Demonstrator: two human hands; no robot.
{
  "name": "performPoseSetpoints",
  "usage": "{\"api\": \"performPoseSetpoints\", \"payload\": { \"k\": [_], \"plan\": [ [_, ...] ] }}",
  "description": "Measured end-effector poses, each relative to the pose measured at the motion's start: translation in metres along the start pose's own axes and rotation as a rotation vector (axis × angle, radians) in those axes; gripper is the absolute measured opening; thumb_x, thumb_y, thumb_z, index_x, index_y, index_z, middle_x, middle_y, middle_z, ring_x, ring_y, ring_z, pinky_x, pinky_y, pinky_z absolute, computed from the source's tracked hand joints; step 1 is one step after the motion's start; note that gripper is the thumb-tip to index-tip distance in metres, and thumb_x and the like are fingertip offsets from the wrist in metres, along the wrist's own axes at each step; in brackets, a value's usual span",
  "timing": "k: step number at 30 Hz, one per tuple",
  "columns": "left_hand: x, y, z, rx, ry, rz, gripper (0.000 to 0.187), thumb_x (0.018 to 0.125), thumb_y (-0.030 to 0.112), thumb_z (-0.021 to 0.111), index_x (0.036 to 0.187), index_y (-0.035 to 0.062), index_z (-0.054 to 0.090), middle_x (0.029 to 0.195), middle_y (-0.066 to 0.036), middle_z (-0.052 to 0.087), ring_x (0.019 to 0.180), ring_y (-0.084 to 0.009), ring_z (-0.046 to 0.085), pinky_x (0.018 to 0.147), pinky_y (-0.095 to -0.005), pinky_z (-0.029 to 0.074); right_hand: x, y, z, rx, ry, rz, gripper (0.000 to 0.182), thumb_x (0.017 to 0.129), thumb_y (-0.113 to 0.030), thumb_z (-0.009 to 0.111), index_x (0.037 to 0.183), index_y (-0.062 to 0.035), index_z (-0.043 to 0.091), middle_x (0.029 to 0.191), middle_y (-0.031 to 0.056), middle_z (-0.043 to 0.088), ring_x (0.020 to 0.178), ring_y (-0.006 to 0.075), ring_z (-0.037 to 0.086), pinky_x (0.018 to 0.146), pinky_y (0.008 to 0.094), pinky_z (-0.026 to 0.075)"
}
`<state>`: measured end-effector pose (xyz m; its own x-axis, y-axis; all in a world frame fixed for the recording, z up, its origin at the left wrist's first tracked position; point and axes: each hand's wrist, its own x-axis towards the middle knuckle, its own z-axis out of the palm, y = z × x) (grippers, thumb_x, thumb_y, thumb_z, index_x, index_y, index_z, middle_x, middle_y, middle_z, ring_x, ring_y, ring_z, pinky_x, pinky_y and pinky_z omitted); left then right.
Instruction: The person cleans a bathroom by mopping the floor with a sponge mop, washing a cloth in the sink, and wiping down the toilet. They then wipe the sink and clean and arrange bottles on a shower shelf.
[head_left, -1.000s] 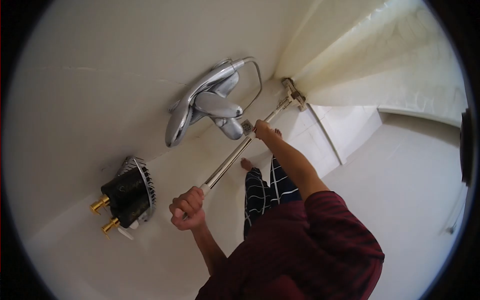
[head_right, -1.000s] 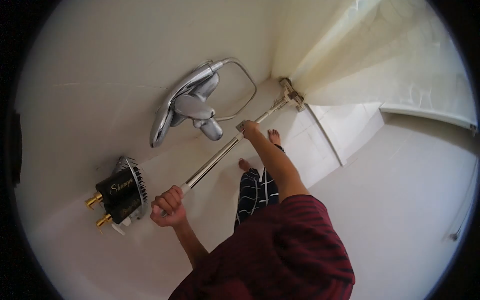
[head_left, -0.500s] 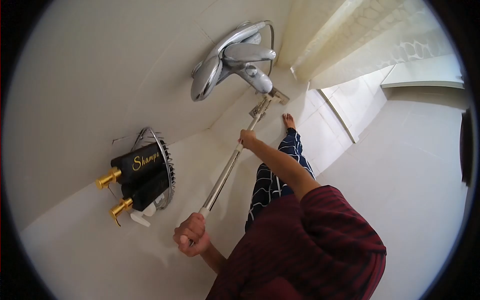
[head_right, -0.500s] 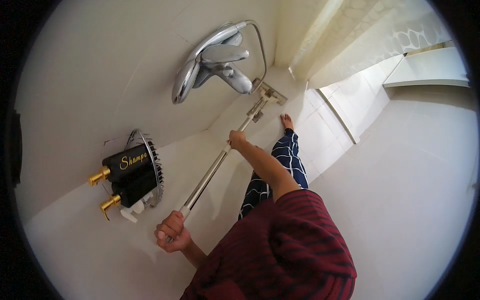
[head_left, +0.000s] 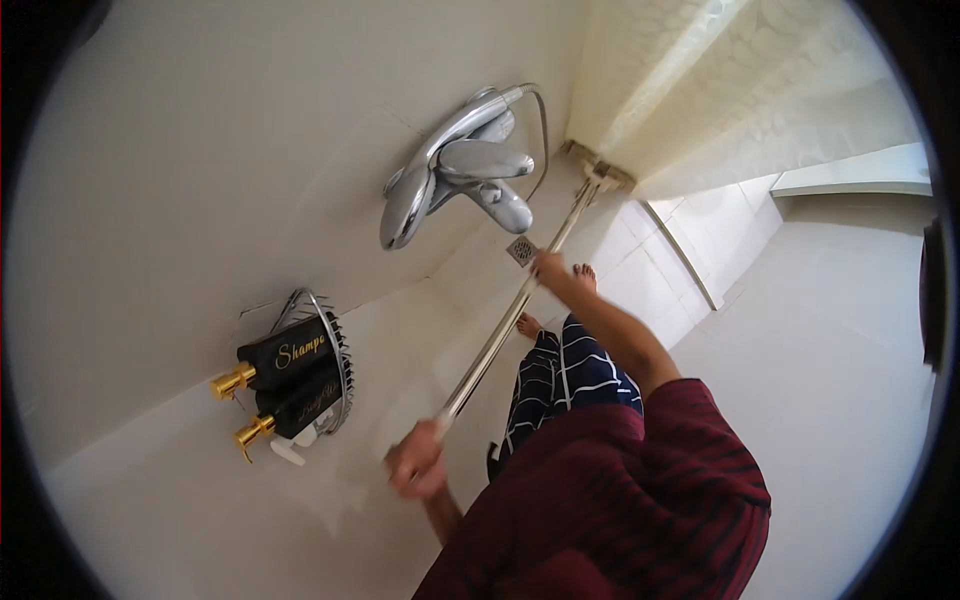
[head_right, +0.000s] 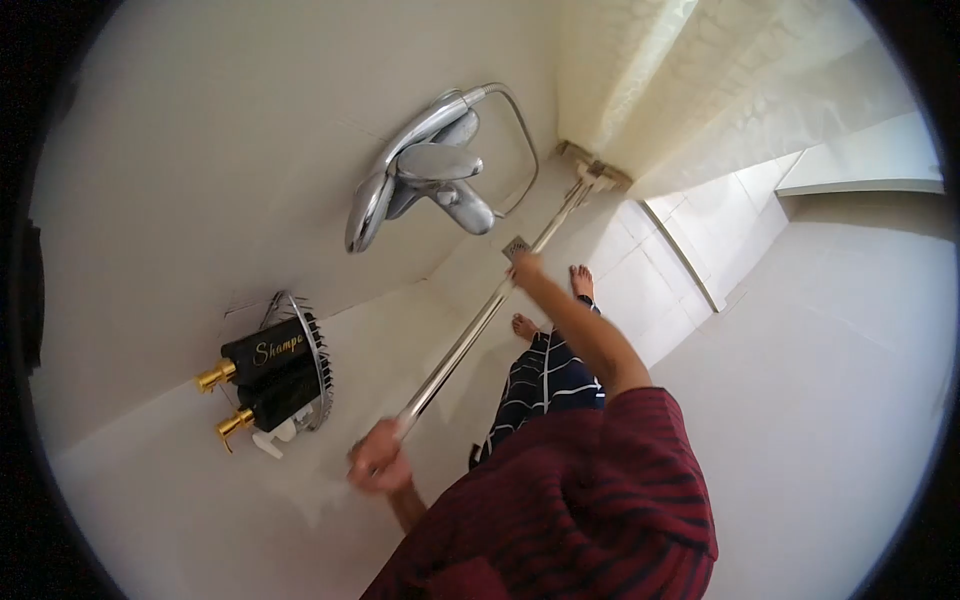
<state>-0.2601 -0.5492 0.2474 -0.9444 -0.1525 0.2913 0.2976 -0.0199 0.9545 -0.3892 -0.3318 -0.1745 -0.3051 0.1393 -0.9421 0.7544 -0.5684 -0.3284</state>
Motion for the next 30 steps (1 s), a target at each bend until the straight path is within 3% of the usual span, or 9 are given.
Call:
{"api": "performPoseSetpoints", "payload": {
  "k": [2,6,8,12,15,20,27,29,30],
  "plan": [
    [0.028,-0.032,0.046,-0.298,-0.128,-0.089,0.037,0.081,0.022,0.034,0.047,0.0111,0.026,0.041,-0.003,0.028,0.041,-0.0151,0.024,0.056,-0.0357,0.035,0.066,-0.034,-0.004,0.069,-0.019,0.120,0.026,0.085,-0.022,0.042,0.071,-0.0019,0.051,0.056,0.0115,0.055,0.044,0.0199,0.053,0.033,0.0365,0.039],
    [0.065,-0.025,0.028,-0.263,0.054,-0.248,0.035,0.079,0.018,0.035,0.047,0.0098,0.026,0.040,-0.003,0.028,0.041,-0.0153,0.024,0.059,-0.0372,0.036,-0.017,-0.041,0.038,-0.954,0.034,-0.262,0.023,0.083,-0.025,0.051,0.076,-0.0031,0.052,0.060,0.0101,0.056,0.048,0.0212,0.054,0.036,0.0350,0.041],
    [0.050,-0.020,0.018,-0.285,-0.056,-0.226,0.033,0.077,0.014,0.035,0.046,0.0081,0.027,0.040,-0.004,0.029,0.039,-0.0157,0.025,0.058,-0.0375,0.036,-0.037,-0.028,0.047,0.172,0.260,0.111,0.025,0.081,-0.027,0.056,0.077,-0.0031,0.053,0.062,0.0098,0.057,0.050,0.0212,0.054,0.039,0.0338,0.043],
    [0.037,0.028,-0.018,-0.194,-0.041,-0.201,0.034,0.078,0.015,0.036,0.045,0.0092,0.029,0.039,-0.004,0.029,0.038,-0.0156,0.025,0.052,-0.0351,0.035,-0.063,0.052,0.055,-1.420,-0.127,-0.658,0.012,0.077,-0.015,0.057,0.080,-0.0039,0.055,0.067,0.0095,0.059,0.058,0.0205,0.061,0.048,0.0340,0.047],
    [0.031,0.076,-0.037,-0.099,-0.060,-0.156,0.037,0.077,0.017,0.038,0.042,0.0097,0.028,0.038,-0.004,0.028,0.035,-0.0154,0.024,0.047,-0.0348,0.033,-0.114,0.093,0.089,-1.622,-0.320,-0.596,0.029,0.075,-0.031,0.063,0.079,-0.0033,0.057,0.069,0.0068,0.062,0.067,0.0198,0.063,0.053,0.0312,0.048],
    [0.030,0.128,-0.036,-0.106,-0.241,0.014,0.038,0.074,0.021,0.041,0.040,0.0126,0.025,0.034,-0.001,0.029,0.031,-0.0126,0.028,0.040,-0.0303,0.033,-0.204,0.085,0.095,0.137,-0.084,0.376,0.017,0.080,-0.020,0.056,0.086,-0.0043,0.050,0.066,0.0094,0.055,0.053,0.0184,0.053,0.043,0.0313,0.043],
    [0.012,0.071,-0.025,0.102,-0.110,-0.067,0.037,0.072,0.027,0.035,0.039,0.0109,0.031,0.036,-0.002,0.037,0.033,-0.0130,0.037,0.045,-0.0298,0.042,-0.123,0.051,0.024,0.164,-0.104,-0.116,0.020,0.079,-0.020,0.053,0.067,-0.0034,0.053,0.055,0.0093,0.051,0.043,0.0201,0.049,0.036,0.0336,0.037],
    [-0.001,0.015,-0.013,0.099,-0.161,-0.128,0.036,0.074,0.026,0.034,0.042,0.0094,0.031,0.040,-0.004,0.038,0.036,-0.0154,0.035,0.053,-0.0353,0.043,-0.064,0.025,-0.018,-0.688,-0.106,-0.673,0.011,0.077,-0.014,0.054,0.082,-0.0047,0.053,0.061,0.0083,0.055,0.049,0.0191,0.054,0.040,0.0318,0.041],
    [-0.006,-0.008,0.002,0.141,-0.141,-0.146,0.035,0.075,0.024,0.034,0.043,0.0087,0.031,0.041,-0.005,0.038,0.037,-0.0164,0.034,0.057,-0.0382,0.042,-0.013,0.020,-0.025,-0.445,-0.090,-0.419,0.011,0.076,-0.016,0.057,0.076,-0.0055,0.054,0.060,0.0083,0.056,0.050,0.0194,0.056,0.042,0.0323,0.042]
  ]
}}
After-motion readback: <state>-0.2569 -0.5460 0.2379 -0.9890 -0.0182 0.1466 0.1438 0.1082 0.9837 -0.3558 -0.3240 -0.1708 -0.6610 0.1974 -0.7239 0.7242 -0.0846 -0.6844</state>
